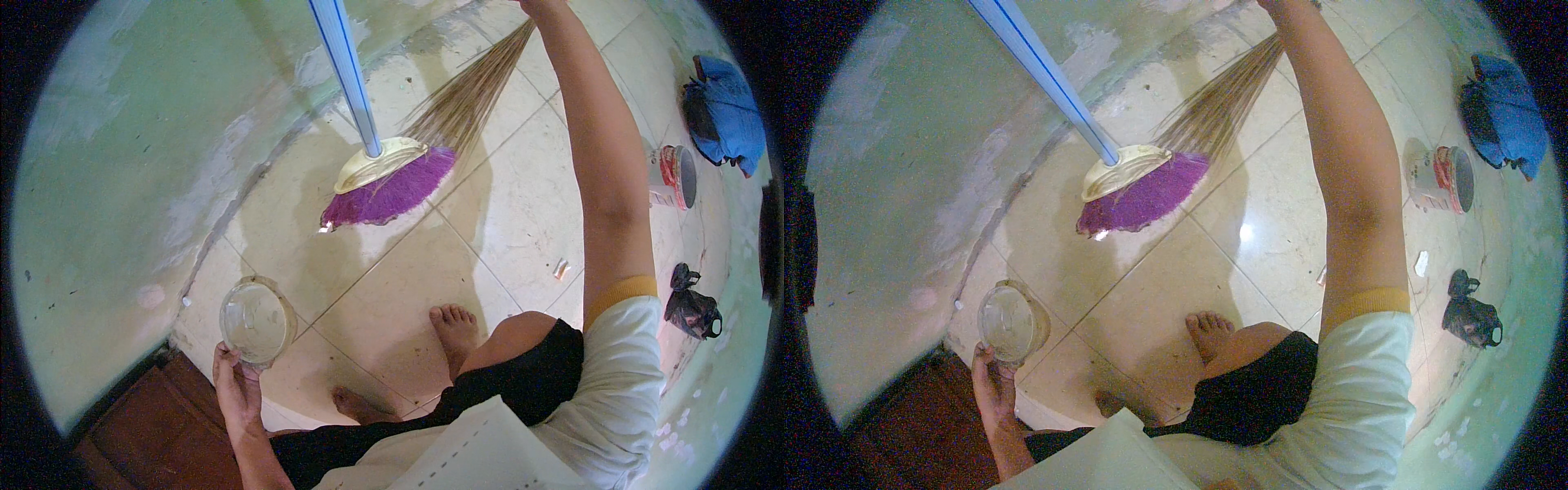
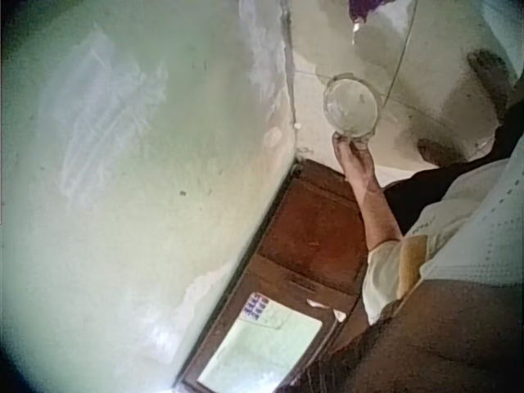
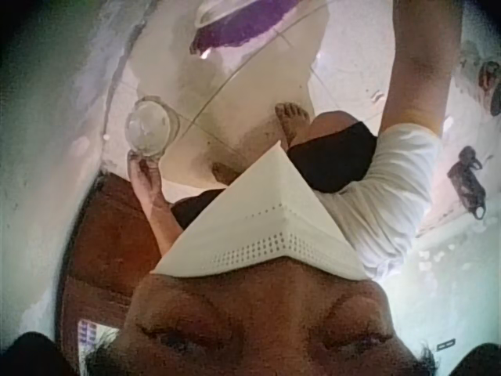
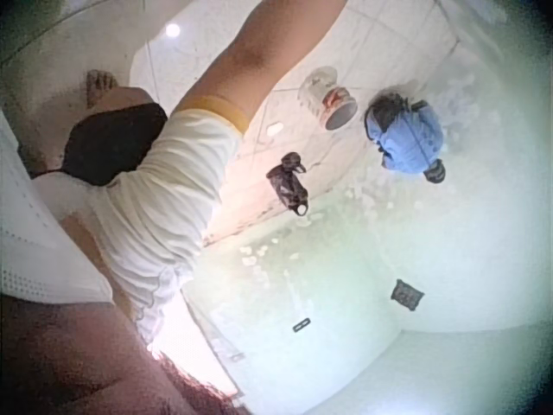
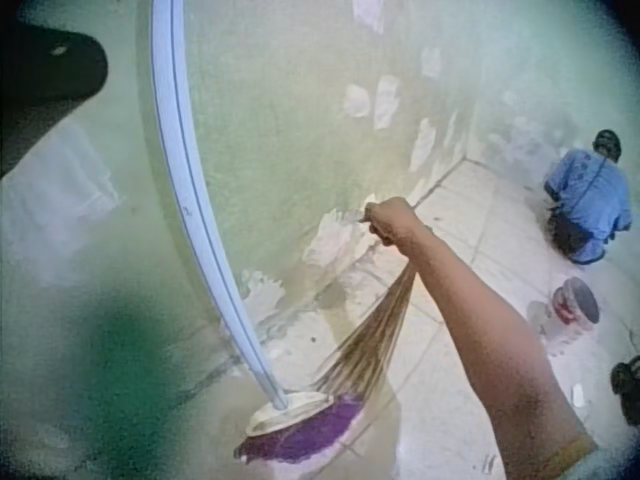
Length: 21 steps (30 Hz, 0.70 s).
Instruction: The person patches a wall by applying white putty from a bowl using a scraper.
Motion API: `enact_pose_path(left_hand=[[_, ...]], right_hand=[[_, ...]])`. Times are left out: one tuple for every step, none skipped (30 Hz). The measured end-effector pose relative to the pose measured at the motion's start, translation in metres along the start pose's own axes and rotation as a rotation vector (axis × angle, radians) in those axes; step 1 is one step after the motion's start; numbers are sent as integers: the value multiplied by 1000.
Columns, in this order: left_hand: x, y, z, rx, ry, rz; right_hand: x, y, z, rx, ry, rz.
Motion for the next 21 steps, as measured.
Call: enact_pose_path(left_hand=[[0, 0, -1, 7, -1, -2], [0, -1, -1, 14, -2, -4], [0, -1, -2, 21, -2, -6], [0, -1, -2, 19, 1, -8], [-1, -2, -3, 17, 5, -9], [-1, -2, -2, 16, 9, -10], [0, -2, -2, 21, 16, -9], [0, -3, -2, 28, 24, -8], [-1, 0, 1, 23, 27, -12], [-1, 1, 5, 10, 18, -14], [0, -1, 7, 15, 13, -15], [0, -1, 7, 17, 9, -16], [0, -1, 5, 28, 13, -11], [-1, 0, 2, 37, 16, -8], [-2, 1, 1, 45, 20, -5], [-2, 0, 1, 46, 32, -5], [-2, 0, 5, 43, 45, -6], [-2, 1, 7, 38, 60, -7], [-2, 2, 8, 31, 60, -8], [-5, 4, 9, 17, 57, -15], [-8, 7, 11, 2, 56, -23]], right_hand=[[5, 6, -1, 5, -6, 34], [10, 13, -1, 11, -12, 68], [15, 20, -2, 16, -18, 102], [19, 25, -4, 1, 20, 98], [23, 31, -6, -13, 58, 93], [27, 38, -8, -29, 97, 89], [33, 49, -11, -28, 151, 127], [38, 63, -13, -28, 206, 165], [39, 71, -22, -20, 250, 202], [35, 76, -33, -129, 290, 361], [33, 85, -39, -145, 267, 415], [35, 98, -45, -159, 242, 468], [37, 112, -47, -174, 218, 522], [37, 122, -53, -106, 272, 515], [38, 135, -55, -104, 301, 555], [37, 148, -57, -105, 330, 594], [35, 161, -60, -102, 357, 636], [29, 170, -58, -103, 279, 582], [22, 176, -56, -100, 199, 536], [16, 179, -55, -95, 111, 490], [5, 177, -52, -112, 112, 407]])
Point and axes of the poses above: each hand's wrist, its own y-axis away from the middle knuckle, its own z-axis out of the back of the hand, x = y × z, the point moved 5 cm from there along -y, towards the middle knuckle, and after that the axes turned 3 degrees about -x, right-handed, at the moved point
